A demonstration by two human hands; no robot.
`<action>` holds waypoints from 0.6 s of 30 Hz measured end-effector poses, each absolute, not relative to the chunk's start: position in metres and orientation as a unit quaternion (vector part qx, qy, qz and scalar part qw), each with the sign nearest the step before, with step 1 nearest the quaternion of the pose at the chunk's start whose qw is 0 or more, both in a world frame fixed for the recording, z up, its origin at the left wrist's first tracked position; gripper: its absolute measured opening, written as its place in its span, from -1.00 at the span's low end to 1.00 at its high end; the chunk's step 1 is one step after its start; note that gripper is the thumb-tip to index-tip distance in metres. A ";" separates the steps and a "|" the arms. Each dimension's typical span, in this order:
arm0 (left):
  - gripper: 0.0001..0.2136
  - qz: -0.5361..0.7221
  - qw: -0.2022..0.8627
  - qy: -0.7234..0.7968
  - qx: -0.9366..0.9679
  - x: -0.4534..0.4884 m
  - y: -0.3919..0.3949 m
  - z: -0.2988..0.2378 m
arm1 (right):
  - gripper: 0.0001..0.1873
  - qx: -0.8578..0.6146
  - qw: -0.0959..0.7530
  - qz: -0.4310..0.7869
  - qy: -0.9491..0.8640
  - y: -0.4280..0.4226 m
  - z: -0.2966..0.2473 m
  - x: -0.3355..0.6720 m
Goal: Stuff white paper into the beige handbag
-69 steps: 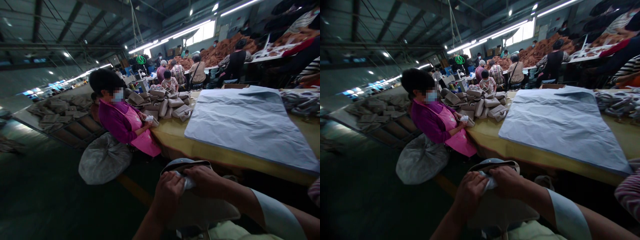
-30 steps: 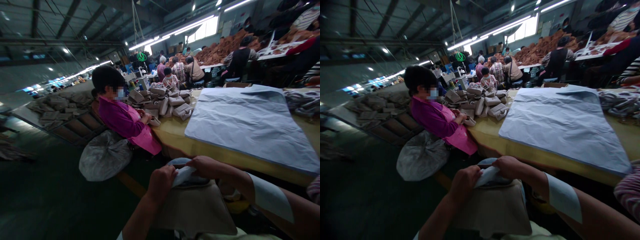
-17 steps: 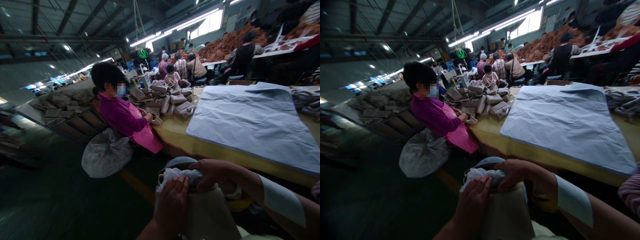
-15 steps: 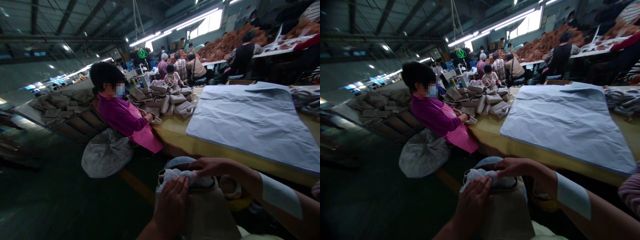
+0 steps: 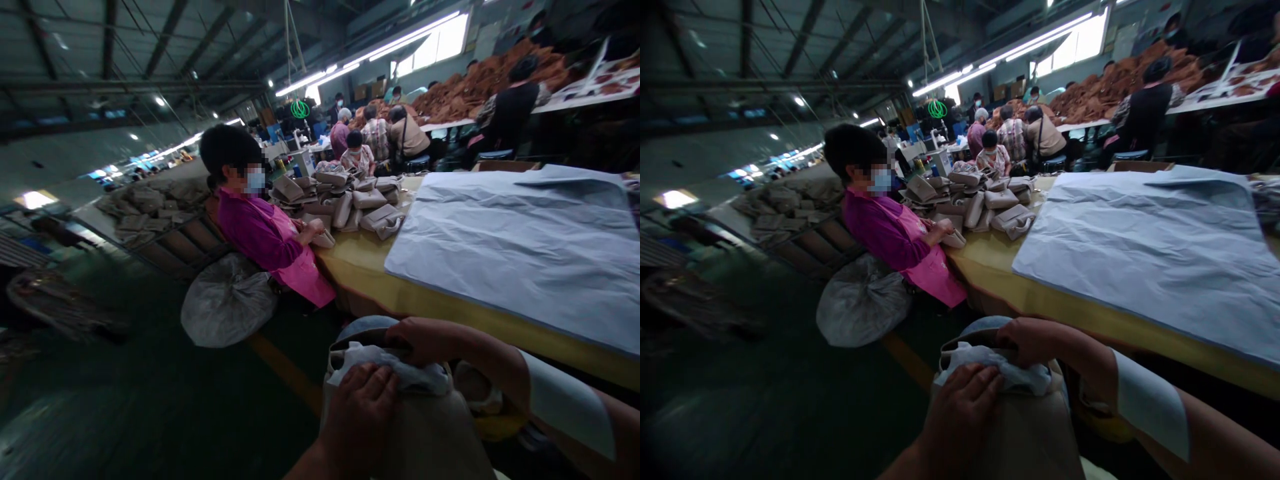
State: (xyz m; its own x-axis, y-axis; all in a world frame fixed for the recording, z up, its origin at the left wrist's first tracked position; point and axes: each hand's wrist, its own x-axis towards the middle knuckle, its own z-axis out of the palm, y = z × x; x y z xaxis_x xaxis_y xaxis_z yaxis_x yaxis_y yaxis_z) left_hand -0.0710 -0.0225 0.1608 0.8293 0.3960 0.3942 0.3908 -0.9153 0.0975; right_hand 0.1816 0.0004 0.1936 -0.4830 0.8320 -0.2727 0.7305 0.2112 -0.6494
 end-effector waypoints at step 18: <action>-0.58 0.032 0.056 0.213 0.975 -0.079 -0.018 0.191 | -0.72 -0.550 -0.052 0.321 -0.770 0.010 0.178 0.160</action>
